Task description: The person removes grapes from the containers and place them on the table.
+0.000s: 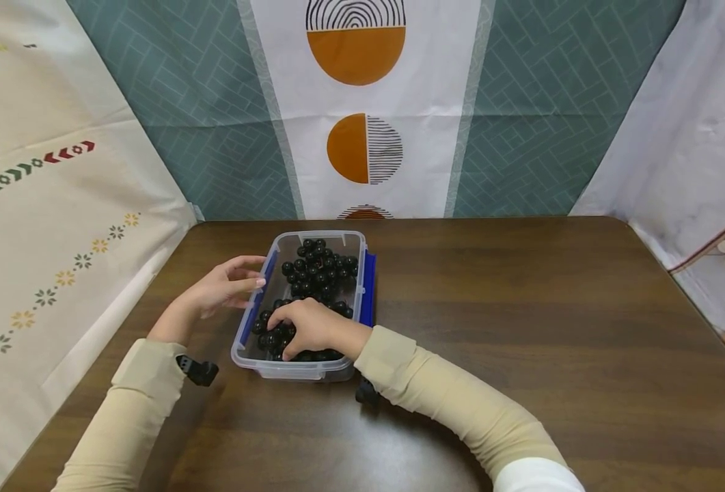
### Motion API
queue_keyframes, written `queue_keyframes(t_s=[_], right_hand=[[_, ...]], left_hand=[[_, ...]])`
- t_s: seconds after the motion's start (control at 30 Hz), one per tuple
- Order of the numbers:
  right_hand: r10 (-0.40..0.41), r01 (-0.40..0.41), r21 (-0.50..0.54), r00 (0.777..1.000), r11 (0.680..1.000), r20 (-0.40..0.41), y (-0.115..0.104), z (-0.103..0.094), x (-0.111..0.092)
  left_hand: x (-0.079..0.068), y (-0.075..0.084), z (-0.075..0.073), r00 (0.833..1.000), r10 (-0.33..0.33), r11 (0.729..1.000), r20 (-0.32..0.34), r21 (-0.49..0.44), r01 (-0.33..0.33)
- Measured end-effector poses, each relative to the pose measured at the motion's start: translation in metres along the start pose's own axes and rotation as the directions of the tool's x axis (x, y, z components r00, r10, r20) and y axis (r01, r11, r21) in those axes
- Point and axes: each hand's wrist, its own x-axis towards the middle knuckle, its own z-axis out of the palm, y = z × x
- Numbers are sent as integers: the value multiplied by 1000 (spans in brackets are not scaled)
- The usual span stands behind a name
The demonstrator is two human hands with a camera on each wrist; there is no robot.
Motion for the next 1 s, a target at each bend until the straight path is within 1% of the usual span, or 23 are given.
queue_keyframes(t_s=[0.23,0.6,1.0], right_hand=[[-6,7,18,1000,1000,-22,2,0,-2],[-4,9,58,997,998,-71,0,-2,-3],[20,-14,77,997,997,-79,-4,-7,-8]], left_hand=[[1,0,1,1000,4,1000,17,-3,-4],[-1,1,0,1000,4,1000,4,-23,-4],[0,-1,1,1000,-7,1000,-9,-30,7]])
